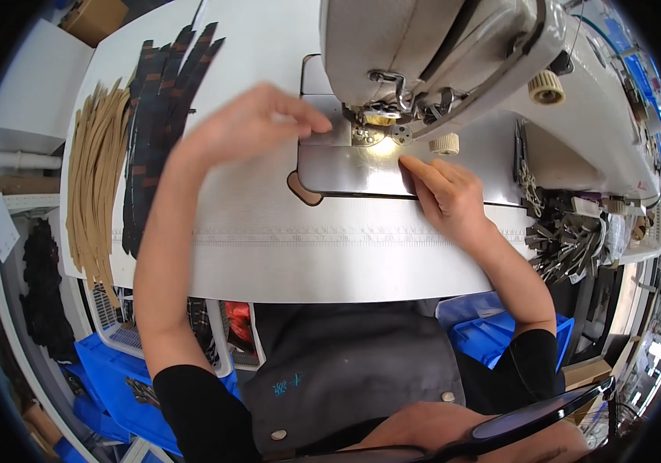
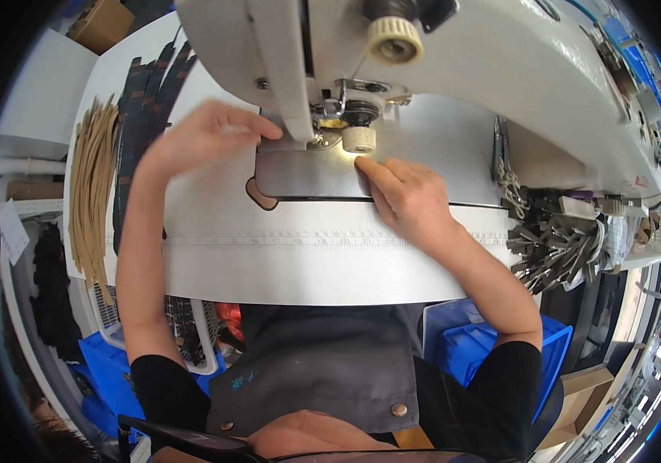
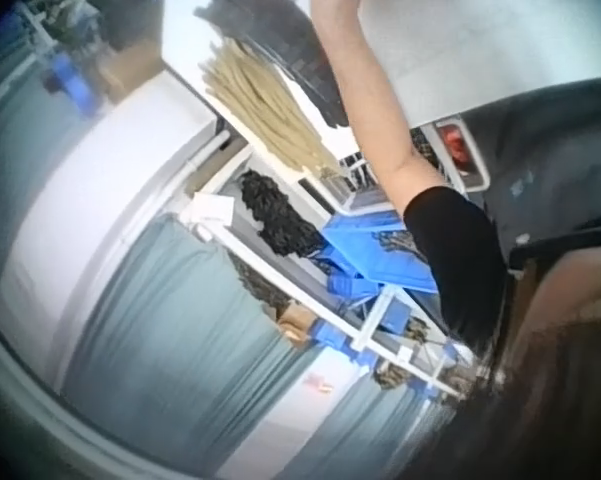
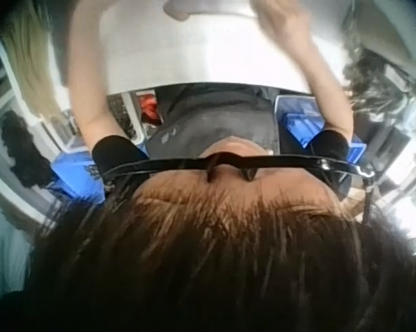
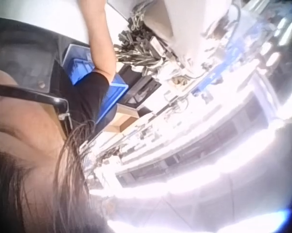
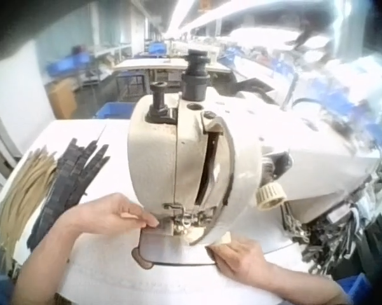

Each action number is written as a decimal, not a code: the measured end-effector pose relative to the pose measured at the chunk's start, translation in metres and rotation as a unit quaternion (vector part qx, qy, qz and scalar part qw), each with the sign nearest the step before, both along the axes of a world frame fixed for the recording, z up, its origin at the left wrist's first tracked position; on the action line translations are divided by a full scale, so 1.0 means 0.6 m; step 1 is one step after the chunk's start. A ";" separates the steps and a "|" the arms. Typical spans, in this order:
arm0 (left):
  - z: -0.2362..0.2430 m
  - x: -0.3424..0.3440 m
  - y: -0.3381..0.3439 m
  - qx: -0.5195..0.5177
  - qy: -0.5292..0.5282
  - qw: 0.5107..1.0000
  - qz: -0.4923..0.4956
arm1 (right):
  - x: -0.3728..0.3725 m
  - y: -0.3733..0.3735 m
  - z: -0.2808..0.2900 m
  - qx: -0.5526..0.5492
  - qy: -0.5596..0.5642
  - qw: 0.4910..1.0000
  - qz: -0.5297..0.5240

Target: Sewing strips of patterned material together using an industrial sewing machine.

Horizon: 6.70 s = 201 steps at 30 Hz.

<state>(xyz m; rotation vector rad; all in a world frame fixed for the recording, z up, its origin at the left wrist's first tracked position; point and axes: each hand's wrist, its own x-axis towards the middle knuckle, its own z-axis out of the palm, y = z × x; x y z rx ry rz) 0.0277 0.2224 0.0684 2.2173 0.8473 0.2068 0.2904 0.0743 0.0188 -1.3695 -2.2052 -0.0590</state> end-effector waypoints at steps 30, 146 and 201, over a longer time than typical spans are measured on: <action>-0.098 -0.225 -0.300 -0.479 -0.689 0.542 0.052 | -0.021 0.110 0.007 -0.457 0.605 0.652 -0.010; 0.069 -0.340 -0.423 -0.126 -0.032 0.975 0.180 | -0.110 -0.136 0.021 -0.108 0.039 0.982 0.151; -0.023 0.107 -0.350 -0.602 -0.183 0.774 0.074 | 0.001 -0.184 0.012 0.153 0.127 0.972 0.126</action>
